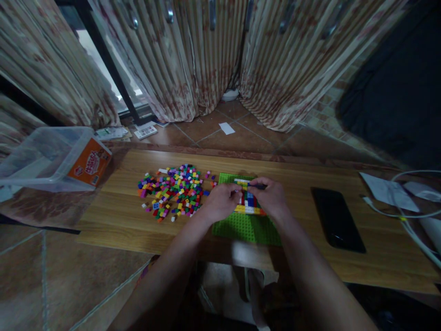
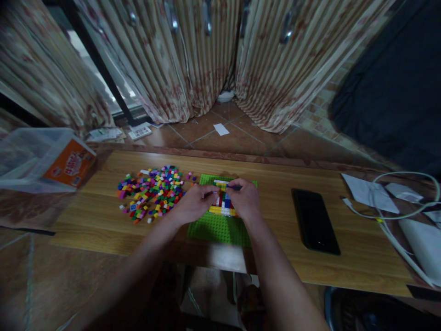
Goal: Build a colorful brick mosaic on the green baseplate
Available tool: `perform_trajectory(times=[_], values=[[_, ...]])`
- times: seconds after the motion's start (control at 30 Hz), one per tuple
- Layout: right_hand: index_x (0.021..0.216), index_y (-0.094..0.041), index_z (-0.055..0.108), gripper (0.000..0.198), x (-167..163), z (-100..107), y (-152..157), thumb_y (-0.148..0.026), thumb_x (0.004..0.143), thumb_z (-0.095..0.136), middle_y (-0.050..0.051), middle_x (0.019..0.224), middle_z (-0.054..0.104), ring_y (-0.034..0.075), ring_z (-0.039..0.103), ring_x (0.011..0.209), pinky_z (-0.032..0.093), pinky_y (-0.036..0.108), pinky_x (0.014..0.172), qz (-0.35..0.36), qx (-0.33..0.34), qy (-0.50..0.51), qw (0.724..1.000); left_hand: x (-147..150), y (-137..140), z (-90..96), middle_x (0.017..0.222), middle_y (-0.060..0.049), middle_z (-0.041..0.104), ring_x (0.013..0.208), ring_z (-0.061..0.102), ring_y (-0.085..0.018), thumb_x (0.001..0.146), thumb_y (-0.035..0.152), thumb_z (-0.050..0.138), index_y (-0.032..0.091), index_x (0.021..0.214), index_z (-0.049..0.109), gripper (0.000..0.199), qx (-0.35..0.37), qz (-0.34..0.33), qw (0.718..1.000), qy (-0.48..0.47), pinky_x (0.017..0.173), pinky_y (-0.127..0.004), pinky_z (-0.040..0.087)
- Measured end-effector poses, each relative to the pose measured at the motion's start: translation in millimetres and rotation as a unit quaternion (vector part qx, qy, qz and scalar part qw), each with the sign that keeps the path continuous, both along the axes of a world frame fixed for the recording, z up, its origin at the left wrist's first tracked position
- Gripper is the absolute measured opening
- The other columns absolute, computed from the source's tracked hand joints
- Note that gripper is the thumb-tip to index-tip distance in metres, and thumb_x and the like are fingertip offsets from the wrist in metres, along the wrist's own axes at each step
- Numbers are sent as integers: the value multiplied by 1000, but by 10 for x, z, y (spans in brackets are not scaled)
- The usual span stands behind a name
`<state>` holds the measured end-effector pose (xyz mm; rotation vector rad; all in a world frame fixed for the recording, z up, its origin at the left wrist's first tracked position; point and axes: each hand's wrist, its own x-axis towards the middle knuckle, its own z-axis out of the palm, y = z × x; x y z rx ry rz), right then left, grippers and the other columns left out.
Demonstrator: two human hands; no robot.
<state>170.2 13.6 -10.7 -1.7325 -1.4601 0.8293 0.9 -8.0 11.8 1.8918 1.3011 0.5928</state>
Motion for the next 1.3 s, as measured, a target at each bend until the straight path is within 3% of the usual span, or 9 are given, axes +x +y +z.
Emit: perform_trajectory(times=[0.23, 0.6, 0.73, 0.87, 1.03, 1.17, 1.3], values=[[75, -21, 71, 15, -26, 0, -6, -29, 64, 64, 3, 75, 70, 20, 63, 70, 48, 33, 69, -6, 7, -5, 1000, 23, -38, 78, 64, 1, 58, 60, 50, -12, 89, 19, 42, 16, 78, 66, 26, -3, 7, 1000, 12, 57, -22, 37], [78, -22, 73, 21, 24, -16, 10, -35, 65, 65, 3, 72, 70, 20, 61, 64, 46, 33, 63, 4, -10, -36, 999, -20, -62, 0, 75, -1, 69, 68, 59, -14, 89, 24, 45, 17, 94, 71, 27, 6, 26, 1000, 1, 63, -23, 44], [82, -22, 74, 22, 41, -10, 9, -35, 67, 65, 3, 72, 70, 19, 61, 63, 46, 33, 62, 18, -12, -47, 999, -205, -7, 9, 79, -2, 71, 66, 59, -13, 88, 23, 47, 16, 99, 72, 28, 32, 63, 997, 15, 64, -23, 45], [79, -22, 73, 19, 39, 8, 7, -34, 68, 65, 3, 76, 72, 20, 62, 67, 46, 32, 65, 24, -6, -64, 998, -483, 41, 65, 81, -4, 72, 71, 62, -14, 87, 19, 46, 16, 87, 73, 27, 58, 119, 989, 63, 68, -23, 46], [81, -22, 73, 18, 34, 47, 2, -34, 69, 64, 3, 73, 71, 20, 62, 65, 45, 32, 63, 30, -14, -81, 996, -876, 58, 149, 82, -6, 74, 78, 66, -18, 83, 17, 49, 17, 88, 75, 27, 80, 209, 963, 151, 74, -26, 47], [79, -23, 73, 16, 36, 59, 5, -33, 68, 66, 2, 68, 69, 19, 61, 62, 44, 32, 61, 29, -15, -87, 996, -1136, 52, 170, 83, -6, 75, 82, 67, -19, 78, 16, 52, 16, 93, 75, 28, 55, 272, 938, 207, 75, -25, 48], [76, -24, 73, 14, 46, 45, 9, -33, 68, 66, 1, 70, 70, 19, 62, 63, 44, 32, 61, 29, 5, -90, 996, -1213, 36, 172, 87, -7, 76, 81, 67, -20, 76, 16, 54, 17, 100, 75, 32, 30, 279, 924, 261, 74, -26, 49]])
